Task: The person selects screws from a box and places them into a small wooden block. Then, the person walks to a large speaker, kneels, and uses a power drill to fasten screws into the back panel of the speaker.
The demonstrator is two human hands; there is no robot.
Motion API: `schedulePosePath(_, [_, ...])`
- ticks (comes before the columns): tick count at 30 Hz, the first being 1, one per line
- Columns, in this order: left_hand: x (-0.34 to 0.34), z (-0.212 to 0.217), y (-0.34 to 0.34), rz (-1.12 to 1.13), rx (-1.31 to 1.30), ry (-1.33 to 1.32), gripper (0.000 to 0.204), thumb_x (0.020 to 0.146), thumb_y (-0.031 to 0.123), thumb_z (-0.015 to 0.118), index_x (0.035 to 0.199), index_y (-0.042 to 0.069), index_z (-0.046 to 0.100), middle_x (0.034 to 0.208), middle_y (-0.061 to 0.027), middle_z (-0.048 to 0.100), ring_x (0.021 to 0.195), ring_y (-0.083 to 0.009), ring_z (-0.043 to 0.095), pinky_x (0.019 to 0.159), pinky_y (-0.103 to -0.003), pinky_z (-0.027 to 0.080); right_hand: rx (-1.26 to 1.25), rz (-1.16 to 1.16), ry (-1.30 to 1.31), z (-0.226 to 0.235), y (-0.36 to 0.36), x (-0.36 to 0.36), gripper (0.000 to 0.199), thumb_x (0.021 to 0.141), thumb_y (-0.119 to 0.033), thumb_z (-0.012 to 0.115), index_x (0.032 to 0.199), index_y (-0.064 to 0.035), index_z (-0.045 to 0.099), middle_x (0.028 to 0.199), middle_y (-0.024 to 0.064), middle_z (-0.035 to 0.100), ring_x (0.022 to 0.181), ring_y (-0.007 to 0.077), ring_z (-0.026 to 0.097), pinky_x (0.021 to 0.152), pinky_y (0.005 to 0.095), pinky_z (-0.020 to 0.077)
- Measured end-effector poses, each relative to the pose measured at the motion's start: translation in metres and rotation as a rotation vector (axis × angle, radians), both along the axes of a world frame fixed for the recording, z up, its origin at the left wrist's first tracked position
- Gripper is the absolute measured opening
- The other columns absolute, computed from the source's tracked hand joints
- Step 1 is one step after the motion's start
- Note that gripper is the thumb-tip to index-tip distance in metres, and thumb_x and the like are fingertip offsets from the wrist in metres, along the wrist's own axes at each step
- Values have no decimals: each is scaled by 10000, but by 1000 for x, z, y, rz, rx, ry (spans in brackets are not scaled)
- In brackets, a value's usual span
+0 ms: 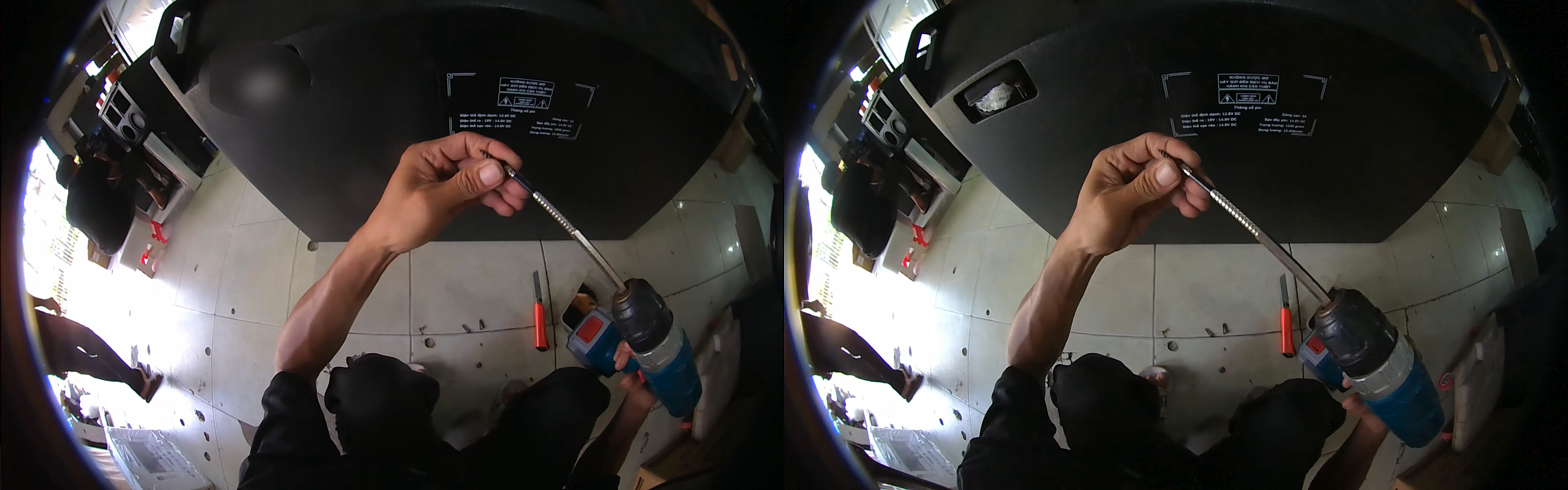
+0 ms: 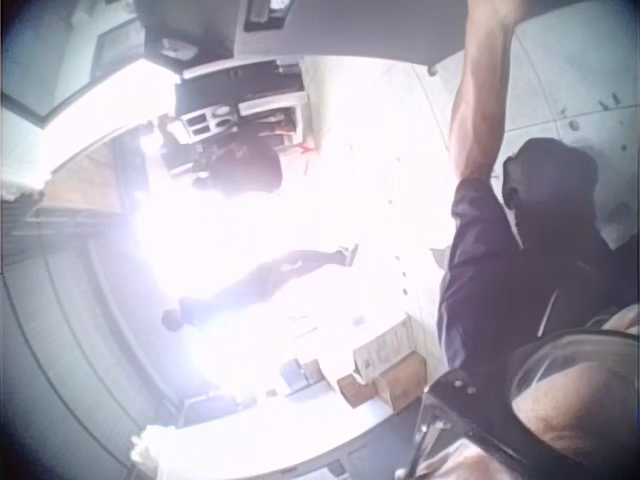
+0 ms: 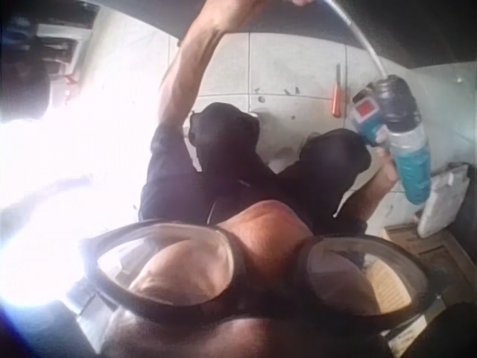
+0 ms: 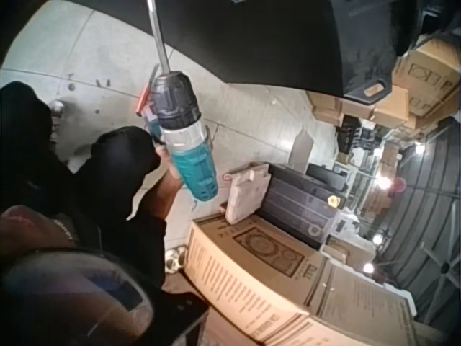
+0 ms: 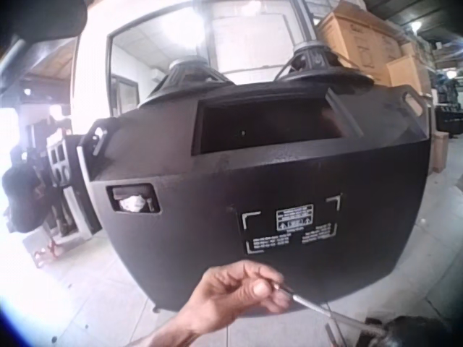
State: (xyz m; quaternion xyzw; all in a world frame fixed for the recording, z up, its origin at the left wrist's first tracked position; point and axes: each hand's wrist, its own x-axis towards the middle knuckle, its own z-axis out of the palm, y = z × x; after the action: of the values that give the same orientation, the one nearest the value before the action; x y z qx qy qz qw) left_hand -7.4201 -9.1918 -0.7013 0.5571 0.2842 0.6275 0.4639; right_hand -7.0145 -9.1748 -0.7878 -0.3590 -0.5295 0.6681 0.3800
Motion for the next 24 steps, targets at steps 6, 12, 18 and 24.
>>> schedulePosePath(6, [8, -21, 24, 100, 31, 439, 418, 820, 184, 692, 1191, 38, 569, 1171, -160, 582, 986, -229, 632, 845, -360, 545, 703, 45, 91, 0, 2, -35, 488, 756, -274, 755, 1014, 68, 522, 773, 127, 575, 651, 186, 544, 600, 306, 430])
schedulePosePath(12, [-52, -59, 75, 1178, 430, 1604, 814, 759, 372, 729, 1426, 149, 320, 1509, -80, 244, 1402, -273, 198, 1140, -470, 189, 723, 21, 156, 5, 0, -57, 418, 762, -204, 717, 1006, 59, 502, 741, 126, 574, 632, 186, 546, 585, 301, 427])
schedulePosePath(18, [-79, -73, 91, 1262, 573, 1708, 972, 722, 468, 730, 1471, 154, 196, 1527, -75, 197, 1414, -266, 159, 1149, -473, 162, 731, 40, -44, -1, 3, -58, 450, 795, -280, 720, 1003, 58, 506, 708, 168, 588, 622, 213, 567, 596, 317, 460])
schedulePosePath(24, [-78, -70, 92, 1274, 506, 1821, 1064, 678, 544, 732, 1484, 179, 141, 1543, -59, 138, 1425, -243, 104, 1158, -445, 150, 667, -21, -190, -39, 0, -30, 522, 769, -322, 751, 1067, 37, 517, 754, 134, 601, 680, 209, 570, 624, 312, 461])
